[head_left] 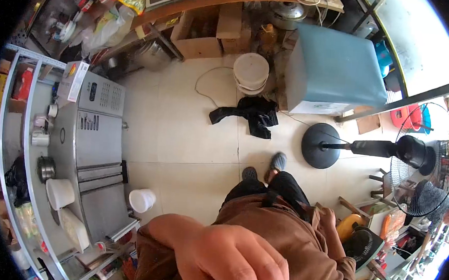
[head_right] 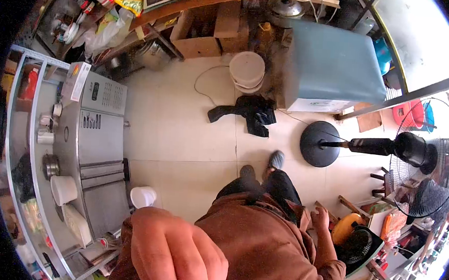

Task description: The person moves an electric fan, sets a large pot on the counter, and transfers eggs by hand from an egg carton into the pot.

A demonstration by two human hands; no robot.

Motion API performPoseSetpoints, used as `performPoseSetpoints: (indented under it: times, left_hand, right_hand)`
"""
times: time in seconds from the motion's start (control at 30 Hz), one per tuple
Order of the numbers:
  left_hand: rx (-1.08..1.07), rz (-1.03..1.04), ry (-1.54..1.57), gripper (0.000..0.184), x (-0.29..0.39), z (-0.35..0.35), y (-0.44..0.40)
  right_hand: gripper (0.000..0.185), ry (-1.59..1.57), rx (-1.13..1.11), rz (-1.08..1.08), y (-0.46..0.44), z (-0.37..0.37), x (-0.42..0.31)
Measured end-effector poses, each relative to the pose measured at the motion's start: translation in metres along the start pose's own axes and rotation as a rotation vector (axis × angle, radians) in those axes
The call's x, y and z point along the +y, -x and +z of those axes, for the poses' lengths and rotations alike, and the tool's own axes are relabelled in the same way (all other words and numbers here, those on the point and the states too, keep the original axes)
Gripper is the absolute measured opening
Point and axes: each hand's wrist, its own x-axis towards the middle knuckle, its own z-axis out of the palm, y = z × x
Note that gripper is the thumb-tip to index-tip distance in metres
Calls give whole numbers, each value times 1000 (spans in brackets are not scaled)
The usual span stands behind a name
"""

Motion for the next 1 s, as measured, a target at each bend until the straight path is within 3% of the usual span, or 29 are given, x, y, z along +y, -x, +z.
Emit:
performPoseSetpoints:
  times: [0.07,0.1,0.13,0.2,0.27,0.37,0.43,0.53,0.57,0.63,0.7,0.8,0.83,0.9,0.93,1.0]
  left_hand:
    - [44,45,-30,24,10,-12,1]
    - [36,61,-43,21,14,-23,1]
    - [32,67,-53,20,19,-34,-2]
    - [8,74,-75,18,29,-54,-8]
    - [-8,78,-108,17,37,-67,-17]
    - [196,-6,-26,7,50,-83,-35]
    - [146,-243,-124,37,73,-118,-51]
    - [740,-521,-847,10,87,-156,-44]
    - [1024,-346,-838,11,73,-183,-30]
    - [1421,-377,-711,21,85,-231,5]
    - [1494,-506,-807,45,93,-264,29]
    - [1574,-632,-937,55,93,-303,39]
    - [1498,-748,-890,61,102,-324,58]
    - [1497,-811,-893,61,91,-359,46]
    - [1524,-851,-905,63,87,-381,39]
    - [1403,-979,-882,64,87,-434,41]
  right_hand:
    - [36,94,-38,-4,-16,-1,-15]
    - [35,145,-15,-145,-29,5,-6]
    - [35,146,-22,-149,-41,4,-8]
    - [36,-14,-145,-21,-71,6,-17]
    - [38,-19,-124,-27,-101,15,-30]
    - [38,33,-187,-91,-150,22,-55]
    - [37,-36,-175,-83,-174,23,-91]
    - [35,-137,-117,-100,-210,23,-143]
    - [35,-169,-91,-134,-219,24,-158]
    - [34,-188,-93,-224,-228,8,-197]
    - [32,-149,-57,-221,-231,-17,-242]
    - [24,-408,-51,-202,-233,-58,-299]
    - [24,-417,-28,-182,-237,-72,-316]
    - [21,-465,136,-346,-249,-96,-342]
    - [21,-478,168,-325,-260,-110,-352]
    - [21,-311,450,-488,-286,-133,-371]
